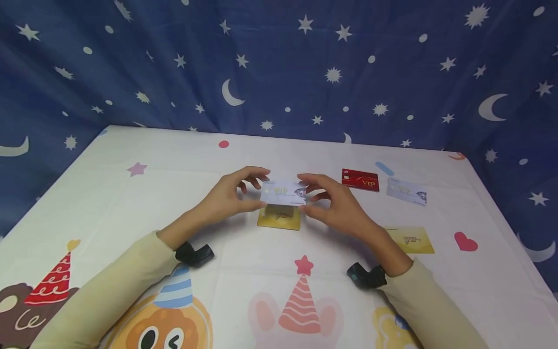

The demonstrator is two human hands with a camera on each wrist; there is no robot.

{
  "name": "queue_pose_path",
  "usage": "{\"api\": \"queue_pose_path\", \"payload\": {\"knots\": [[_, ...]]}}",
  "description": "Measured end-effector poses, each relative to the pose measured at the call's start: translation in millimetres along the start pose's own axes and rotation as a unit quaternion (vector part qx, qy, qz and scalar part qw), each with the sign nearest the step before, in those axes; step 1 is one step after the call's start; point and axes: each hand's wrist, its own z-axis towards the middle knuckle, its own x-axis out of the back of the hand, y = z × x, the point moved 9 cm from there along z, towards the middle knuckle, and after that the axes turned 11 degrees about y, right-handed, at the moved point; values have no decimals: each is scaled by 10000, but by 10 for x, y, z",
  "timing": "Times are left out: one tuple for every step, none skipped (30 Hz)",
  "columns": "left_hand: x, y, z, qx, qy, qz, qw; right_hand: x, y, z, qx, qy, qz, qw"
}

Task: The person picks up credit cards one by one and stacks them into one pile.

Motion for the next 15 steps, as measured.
{"api": "queue_pose_path", "payload": {"knots": [[-3, -10, -14, 10, -20, 18, 10000, -13, 1, -8, 12, -35, 41, 10000], [-6, -19, -26, 12, -38, 33, 10000, -24, 1, -13, 27, -66, 64, 10000], [-7, -27, -37, 9, -50, 53, 10000, -34, 3, -18, 28, -86, 68, 9999], [-9, -33, -46, -2, -67, 53, 10000, -40, 4, -24, 29, -102, 70, 9999], [-12, -39, -54, -19, -79, 58, 10000, -47, 5, -28, 39, -119, 74, 9999], [-14, -42, -62, -47, -90, 58, 9999, -54, 8, -34, 39, -136, 81, 9999], [-19, -46, -68, -72, -109, 59, 9999, -61, 14, -40, 34, -157, 57, 9999], [-24, -48, -76, -102, -133, 57, 9998, -67, 18, -46, 34, -172, 31, 9998], [-32, -50, -83, -124, -162, 55, 9998, -75, 28, -53, 30, -194, 9, 9998], [-41, -54, -92, -143, -202, 46, 9997, -83, 35, -61, 18, -224, -28, 9997], [-50, -60, -100, -151, -236, 53, 9996, -93, 41, -67, 9, -259, -64, 9996], [-57, -64, -108, -159, -268, 65, 9995, -104, 49, -74, -23, -298, -114, 9995], [-64, -70, -115, -160, -300, 81, 9994, -113, 60, -81, -52, -331, -172, 9993], [-71, -76, -121, -157, -329, 99, 9993, -122, 66, -86, -73, -359, -199, 9991], [-78, -83, -127, -153, -357, 115, 9992, -129, 69, -89, -91, -380, -224, 9990]]}}
